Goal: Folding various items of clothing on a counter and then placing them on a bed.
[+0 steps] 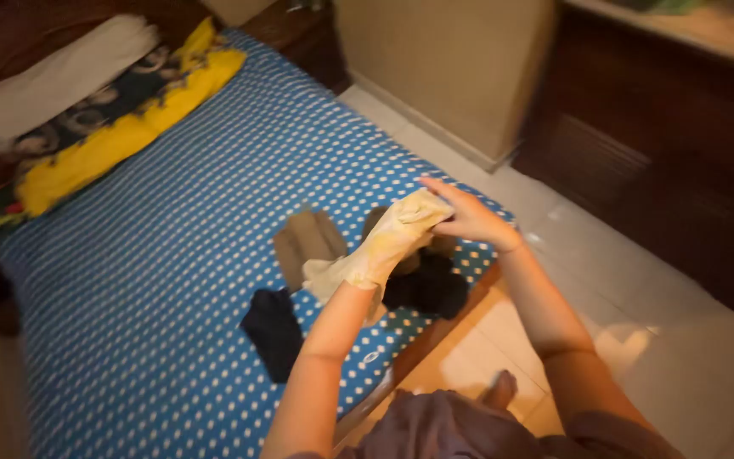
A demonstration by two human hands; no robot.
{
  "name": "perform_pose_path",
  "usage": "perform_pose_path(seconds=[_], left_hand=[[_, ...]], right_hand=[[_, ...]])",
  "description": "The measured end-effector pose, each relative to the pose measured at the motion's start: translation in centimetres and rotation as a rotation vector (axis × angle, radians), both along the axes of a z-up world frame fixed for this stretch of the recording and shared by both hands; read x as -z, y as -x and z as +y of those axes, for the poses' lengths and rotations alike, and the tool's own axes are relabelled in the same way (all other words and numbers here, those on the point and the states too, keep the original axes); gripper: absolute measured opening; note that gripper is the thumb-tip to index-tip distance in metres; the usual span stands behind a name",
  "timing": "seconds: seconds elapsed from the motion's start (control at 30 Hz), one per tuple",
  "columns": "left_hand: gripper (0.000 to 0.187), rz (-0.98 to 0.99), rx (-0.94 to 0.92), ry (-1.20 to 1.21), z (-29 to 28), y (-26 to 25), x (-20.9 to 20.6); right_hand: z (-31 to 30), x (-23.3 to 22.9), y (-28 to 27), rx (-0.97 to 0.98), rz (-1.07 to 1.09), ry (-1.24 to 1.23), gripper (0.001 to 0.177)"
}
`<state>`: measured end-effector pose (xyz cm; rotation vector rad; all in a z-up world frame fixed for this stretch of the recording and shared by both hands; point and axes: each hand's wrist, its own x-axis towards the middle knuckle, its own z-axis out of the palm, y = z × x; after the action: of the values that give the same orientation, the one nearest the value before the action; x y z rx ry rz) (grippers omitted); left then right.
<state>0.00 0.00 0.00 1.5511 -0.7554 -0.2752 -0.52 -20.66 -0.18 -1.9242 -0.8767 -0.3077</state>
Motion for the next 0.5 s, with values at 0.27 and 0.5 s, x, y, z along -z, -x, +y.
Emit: perform_pose_path(seconds=[0.27, 0.5], left_hand=[[0.022, 0.476, 0.167, 0.460, -9.4, 0.2, -2.1], [0.053, 0.757, 0.228, 0.899, -18.4, -4.3, 1.4]], right_hand=[[-13.1, -2.2, 2.9, 0.339, 0.359, -0.048, 0.018], [-29.1, -6.6, 8.2, 0.482, 0.341, -0.317, 0.016]])
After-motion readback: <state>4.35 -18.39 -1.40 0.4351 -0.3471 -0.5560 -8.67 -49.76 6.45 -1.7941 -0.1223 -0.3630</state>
